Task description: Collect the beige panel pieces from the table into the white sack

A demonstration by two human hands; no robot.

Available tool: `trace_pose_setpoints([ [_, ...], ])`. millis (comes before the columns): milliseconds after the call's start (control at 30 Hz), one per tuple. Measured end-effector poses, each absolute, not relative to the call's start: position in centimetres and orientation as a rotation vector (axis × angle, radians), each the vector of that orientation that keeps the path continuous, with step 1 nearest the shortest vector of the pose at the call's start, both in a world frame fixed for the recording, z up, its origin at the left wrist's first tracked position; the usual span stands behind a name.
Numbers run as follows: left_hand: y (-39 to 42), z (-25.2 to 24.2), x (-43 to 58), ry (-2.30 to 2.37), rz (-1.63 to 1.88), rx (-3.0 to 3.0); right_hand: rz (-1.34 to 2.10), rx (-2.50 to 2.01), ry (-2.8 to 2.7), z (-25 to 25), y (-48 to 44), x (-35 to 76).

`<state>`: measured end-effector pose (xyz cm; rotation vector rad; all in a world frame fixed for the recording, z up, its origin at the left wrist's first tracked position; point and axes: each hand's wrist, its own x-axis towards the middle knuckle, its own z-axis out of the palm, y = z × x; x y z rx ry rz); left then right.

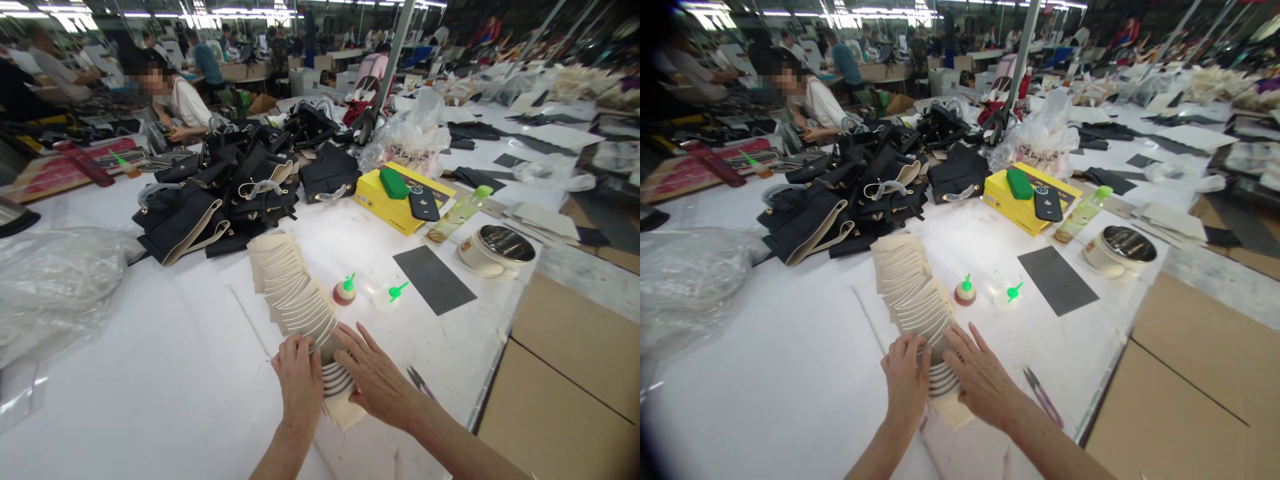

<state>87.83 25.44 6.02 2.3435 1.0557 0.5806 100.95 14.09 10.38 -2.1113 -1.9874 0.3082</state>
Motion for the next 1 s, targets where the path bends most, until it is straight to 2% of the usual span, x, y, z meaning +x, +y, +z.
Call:
trace_pose_setpoints([
  [267,24.3,6.6,87.3,0.891,0.533,2.26,0.326,-2.098,-2.041,10.4,14.6,101.2],
  [400,25.9,6.4,87.6,0.995,0.61,2.346,0.31,-2.083,-2.049,10.7,14.7,101.3],
  [733,27.1,7.0,88.5,1.12,0.503,2.411,0.257,-2.085,-2.099,10.3,14.9,101.4],
  [1000,25.0,7.3,86.5,0.819,0.38,2.29,0.252,-2.131,-2.129,11.2,15.0,101.0],
])
